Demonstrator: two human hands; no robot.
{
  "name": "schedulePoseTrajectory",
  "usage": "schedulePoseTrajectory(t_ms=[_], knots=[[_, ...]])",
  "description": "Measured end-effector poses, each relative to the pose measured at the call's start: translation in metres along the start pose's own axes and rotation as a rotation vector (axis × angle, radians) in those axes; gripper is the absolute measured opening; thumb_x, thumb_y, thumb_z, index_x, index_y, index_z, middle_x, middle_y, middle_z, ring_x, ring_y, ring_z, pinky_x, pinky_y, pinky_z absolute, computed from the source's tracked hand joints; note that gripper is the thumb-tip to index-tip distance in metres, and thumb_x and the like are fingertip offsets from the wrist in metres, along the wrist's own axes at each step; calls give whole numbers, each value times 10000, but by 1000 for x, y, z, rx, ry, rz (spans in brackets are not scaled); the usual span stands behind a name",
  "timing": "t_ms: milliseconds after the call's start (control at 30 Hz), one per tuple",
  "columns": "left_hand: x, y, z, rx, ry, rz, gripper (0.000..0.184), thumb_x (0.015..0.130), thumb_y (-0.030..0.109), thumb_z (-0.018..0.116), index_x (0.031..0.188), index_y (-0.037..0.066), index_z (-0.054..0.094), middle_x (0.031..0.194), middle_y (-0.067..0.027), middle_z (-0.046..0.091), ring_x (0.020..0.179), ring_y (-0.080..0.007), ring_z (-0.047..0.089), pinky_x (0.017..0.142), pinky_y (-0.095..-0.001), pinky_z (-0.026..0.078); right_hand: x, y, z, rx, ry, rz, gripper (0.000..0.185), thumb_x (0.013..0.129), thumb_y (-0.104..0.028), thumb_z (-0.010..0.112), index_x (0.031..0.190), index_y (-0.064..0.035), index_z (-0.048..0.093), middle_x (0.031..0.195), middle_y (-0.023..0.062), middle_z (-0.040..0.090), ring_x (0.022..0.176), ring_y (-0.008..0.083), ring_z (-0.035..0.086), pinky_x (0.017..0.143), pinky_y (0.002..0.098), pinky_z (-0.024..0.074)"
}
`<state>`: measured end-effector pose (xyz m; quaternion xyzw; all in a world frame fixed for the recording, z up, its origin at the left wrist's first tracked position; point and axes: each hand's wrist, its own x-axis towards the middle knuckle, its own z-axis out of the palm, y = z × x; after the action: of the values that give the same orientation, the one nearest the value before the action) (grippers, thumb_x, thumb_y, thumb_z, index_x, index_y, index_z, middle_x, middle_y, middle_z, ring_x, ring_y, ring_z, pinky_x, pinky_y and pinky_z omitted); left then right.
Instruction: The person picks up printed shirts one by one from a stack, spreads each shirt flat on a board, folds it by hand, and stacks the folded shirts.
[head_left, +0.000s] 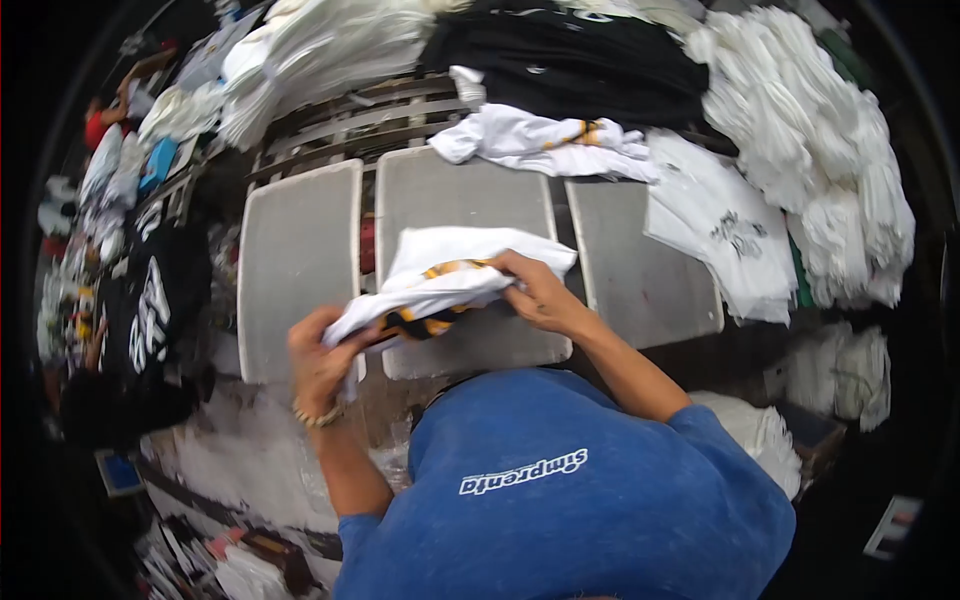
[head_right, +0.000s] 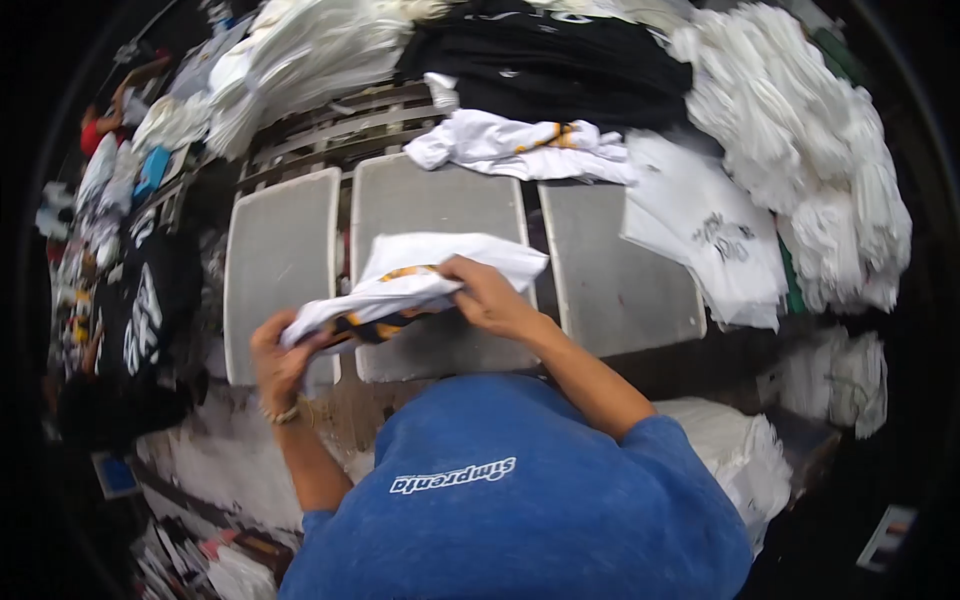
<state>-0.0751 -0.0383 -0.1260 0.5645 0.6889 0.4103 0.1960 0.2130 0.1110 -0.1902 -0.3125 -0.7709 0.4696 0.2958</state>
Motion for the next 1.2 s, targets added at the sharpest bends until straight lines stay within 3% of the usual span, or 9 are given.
schedulePoseTrajectory(t_ms=[200,433,600,667,833,900,967,1033,1200], knots=[[25,-27,-57,-181,231,77,125,927,115,666,914,-9,658,796,31,594,735,-45,496,648,-211,404,42,-68,-13,-314,-67,-459,361,760,-229,759,1047,-69,609,982,133,656,863,363,650,730,437,521],[76,-72,-27,-108,156,82,223,980,179,617,937,-38,642,774,13,572,720,-55,458,645,-221,396,35,12,1,-413,80,-355,248,769,-225,745,919,-71,622,883,132,604,899,347,618,729,456,503],[126,-76,7,350,337,-12,393,968,328,613,1073,-46,674,969,-168,714,850,-249,659,790,-348,492,-12,62,-22,-419,324,-270,239,843,-240,708,974,-46,659,921,129,610,925,314,611,778,378,505],[153,-142,13,576,380,-69,502,885,378,686,1164,-36,648,1111,-228,679,1055,-411,623,922,-437,475,-39,109,-44,-178,409,43,347,822,-286,746,1017,-9,671,944,122,649,873,251,647,778,354,520],[147,-113,92,707,267,263,624,845,295,738,1329,-35,524,1292,-227,575,1196,-376,538,1018,-434,416,-151,205,-145,775,1124,789,522,824,-227,773,1268,-55,560,1099,83,645,916,173,631,717,297,525],[143,-110,154,351,27,346,614,826,219,762,1330,-30,515,1306,-212,562,1210,-355,518,1046,-426,388,-191,236,-188,876,1448,742,584,803,-250,787,1285,-44,528,1191,106,600,1006,238,604,810,341,513],[125,-80,227,224,-274,310,630,788,121,774,1344,10,500,1312,-190,547,1194,-359,514,1045,-414,393,-215,245,-229,360,1903,854,616,752,-289,817,1235,-22,544,1190,132,562,1074,301,560,924,417,472],[104,-24,295,119,-542,390,671,746,101,780,1344,5,492,1304,-198,542,1195,-367,510,1038,-413,402,-258,255,-260,-157,1927,1052,779,695,-349,834,1290,7,478,1299,218,470,1221,351,466,1015,453,412],[82,98,479,51,-869,749,844,707,119,800,1433,23,380,1385,-254,458,1263,-421,455,1052,-426,405,-320,327,-295,314,1978,1008,903,724,-353,837,1376,-35,299,1258,225,466,1136,335,511,962,470,458]])
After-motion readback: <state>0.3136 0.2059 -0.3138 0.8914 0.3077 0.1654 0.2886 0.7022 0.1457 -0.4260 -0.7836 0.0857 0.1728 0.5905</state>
